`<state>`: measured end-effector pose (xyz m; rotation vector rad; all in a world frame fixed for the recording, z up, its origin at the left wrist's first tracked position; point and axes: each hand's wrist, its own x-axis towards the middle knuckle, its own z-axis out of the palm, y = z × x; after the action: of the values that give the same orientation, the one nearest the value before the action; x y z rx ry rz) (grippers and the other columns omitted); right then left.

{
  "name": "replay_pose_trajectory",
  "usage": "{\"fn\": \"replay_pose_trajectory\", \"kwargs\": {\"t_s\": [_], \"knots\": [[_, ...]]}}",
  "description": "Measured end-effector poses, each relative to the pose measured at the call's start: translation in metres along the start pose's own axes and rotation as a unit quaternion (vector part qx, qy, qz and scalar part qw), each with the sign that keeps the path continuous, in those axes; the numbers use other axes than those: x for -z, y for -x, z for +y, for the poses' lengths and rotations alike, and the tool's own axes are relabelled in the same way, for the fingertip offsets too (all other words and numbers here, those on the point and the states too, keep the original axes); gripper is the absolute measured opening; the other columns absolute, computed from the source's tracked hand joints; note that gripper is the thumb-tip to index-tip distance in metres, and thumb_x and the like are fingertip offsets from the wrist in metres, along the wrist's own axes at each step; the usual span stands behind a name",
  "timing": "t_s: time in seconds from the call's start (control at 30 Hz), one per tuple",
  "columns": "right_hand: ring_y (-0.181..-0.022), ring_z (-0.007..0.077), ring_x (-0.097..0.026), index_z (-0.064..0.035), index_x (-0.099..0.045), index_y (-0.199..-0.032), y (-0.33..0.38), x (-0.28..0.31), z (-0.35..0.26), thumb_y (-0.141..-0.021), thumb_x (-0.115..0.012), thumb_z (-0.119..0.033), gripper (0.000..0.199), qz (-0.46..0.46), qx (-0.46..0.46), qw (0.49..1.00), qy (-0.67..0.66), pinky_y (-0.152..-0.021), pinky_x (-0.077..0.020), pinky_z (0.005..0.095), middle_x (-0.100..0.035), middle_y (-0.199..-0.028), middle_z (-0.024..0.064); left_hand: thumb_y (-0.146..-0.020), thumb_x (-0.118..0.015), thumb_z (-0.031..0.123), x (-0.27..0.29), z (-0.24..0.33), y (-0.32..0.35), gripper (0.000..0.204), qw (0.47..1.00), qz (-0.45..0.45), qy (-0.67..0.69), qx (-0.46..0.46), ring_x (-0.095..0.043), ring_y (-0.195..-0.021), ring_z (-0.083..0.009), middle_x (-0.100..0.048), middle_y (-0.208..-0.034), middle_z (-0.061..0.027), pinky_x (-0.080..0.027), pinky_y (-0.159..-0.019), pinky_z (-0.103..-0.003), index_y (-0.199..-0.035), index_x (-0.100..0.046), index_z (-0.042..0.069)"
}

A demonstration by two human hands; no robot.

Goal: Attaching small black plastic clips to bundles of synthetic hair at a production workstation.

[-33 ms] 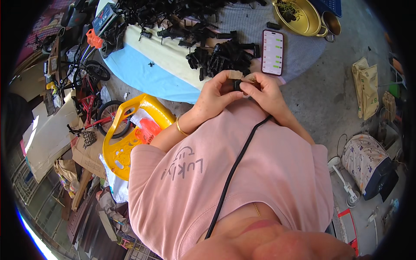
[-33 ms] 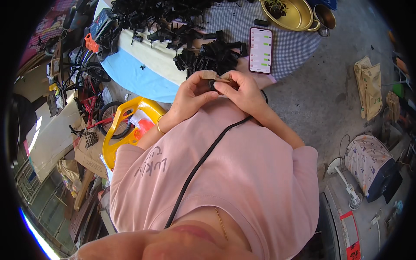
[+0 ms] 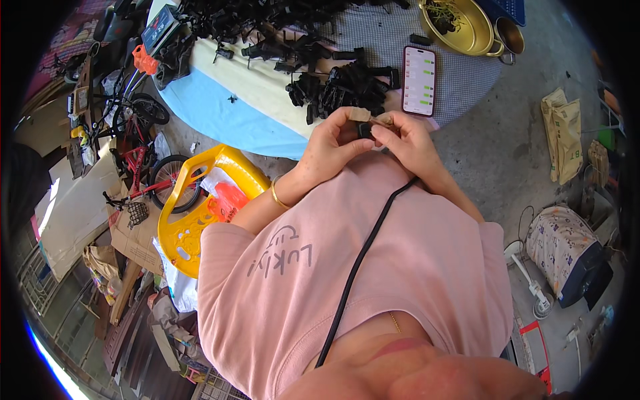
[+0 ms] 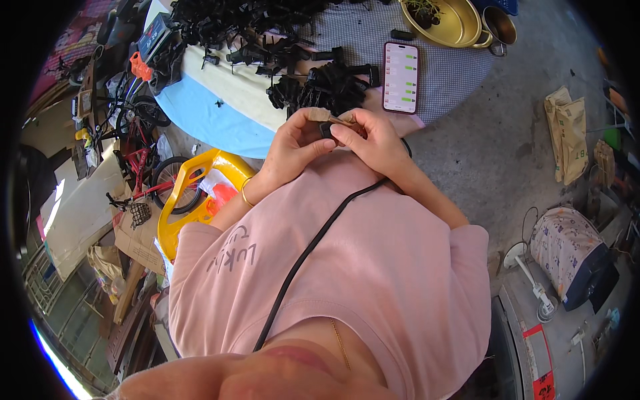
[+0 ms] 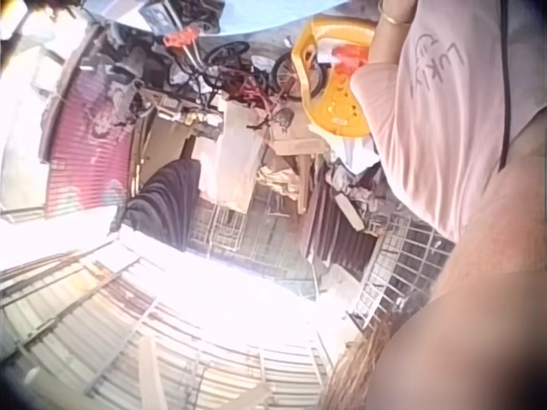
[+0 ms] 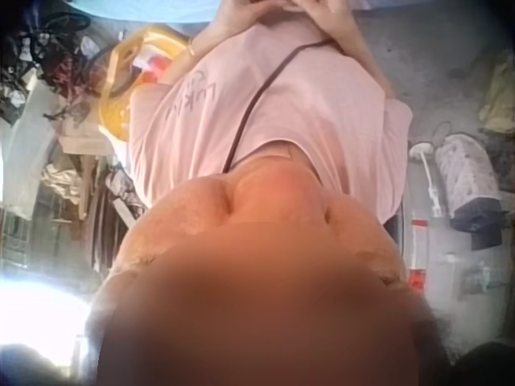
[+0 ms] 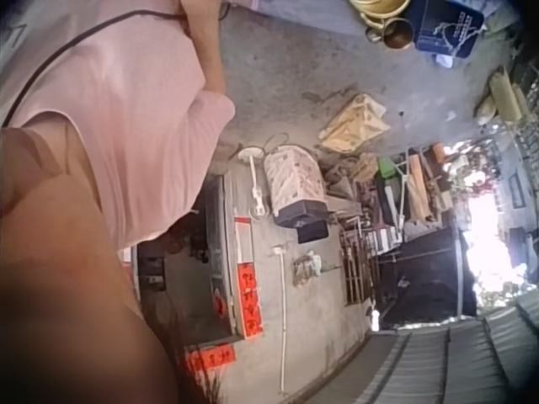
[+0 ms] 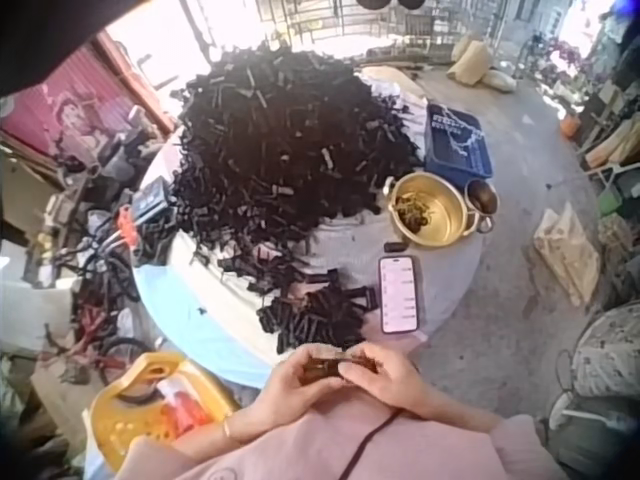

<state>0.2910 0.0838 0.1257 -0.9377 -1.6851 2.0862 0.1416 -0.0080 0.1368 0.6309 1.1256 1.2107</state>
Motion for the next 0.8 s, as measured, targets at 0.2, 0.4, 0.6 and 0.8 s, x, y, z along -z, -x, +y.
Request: {"fn": "replay_pose_trajectory", "kwargs": {"t_s": [0.2,0.4,0.6,0.8], "knots": [[-0.055,0.0027,-0.043,-0.0025,-0.058,-0.089,0.006,0.004,-0.009,-0.09,-0.047,-0.016,0.017,-0.061,-0.037,0.997,0.035,-0.05,-0.0349,0.0173,-0.05,-0.064,-0.0042,-0.078,-0.058,-0.005,0.003,-0.001,-0.002,0.032,0.999,0.039,-0.007,-0.002,-0.056,-0.093,-0.0122,-0.055,-0.104,-0.0084,-0.047,-0.081,-0.025,-0.105,-0.043,0.001],[-0.052,0.0029,-0.042,-0.0022,-0.06,-0.086,0.006,0.003,-0.011,-0.09,-0.047,-0.017,0.02,-0.074,-0.029,0.994,0.075,-0.048,-0.034,0.0182,-0.048,-0.057,-0.0043,-0.079,-0.058,-0.004,0.0,0.0,0.001,0.029,0.998,0.052,-0.035,-0.018,-0.056,-0.09,-0.0111,-0.056,-0.104,-0.0088,-0.048,-0.078,-0.024,-0.104,-0.044,0.001],[-0.052,0.0036,-0.043,-0.0015,-0.061,-0.087,0.005,0.001,-0.007,-0.089,-0.048,-0.016,0.02,-0.074,-0.042,0.993,0.077,-0.047,-0.0344,0.0188,-0.048,-0.056,-0.0036,-0.078,-0.059,-0.004,0.002,-0.002,-0.001,0.023,0.99,0.048,-0.115,-0.062,-0.058,-0.086,-0.0102,-0.059,-0.098,-0.0088,-0.049,-0.074,-0.023,-0.098,-0.048,0.0],[-0.05,0.0056,-0.044,-0.0017,-0.06,-0.083,-0.001,0.002,0.003,-0.087,-0.049,-0.016,0.019,-0.081,-0.052,0.992,0.077,-0.046,-0.0357,0.0215,-0.05,-0.056,-0.0013,-0.079,-0.057,-0.006,0.006,-0.016,-0.001,0.02,0.966,0.068,-0.217,-0.12,-0.058,-0.086,-0.0122,-0.058,-0.1,-0.0107,-0.049,-0.073,-0.023,-0.096,-0.049,-0.001]]}}
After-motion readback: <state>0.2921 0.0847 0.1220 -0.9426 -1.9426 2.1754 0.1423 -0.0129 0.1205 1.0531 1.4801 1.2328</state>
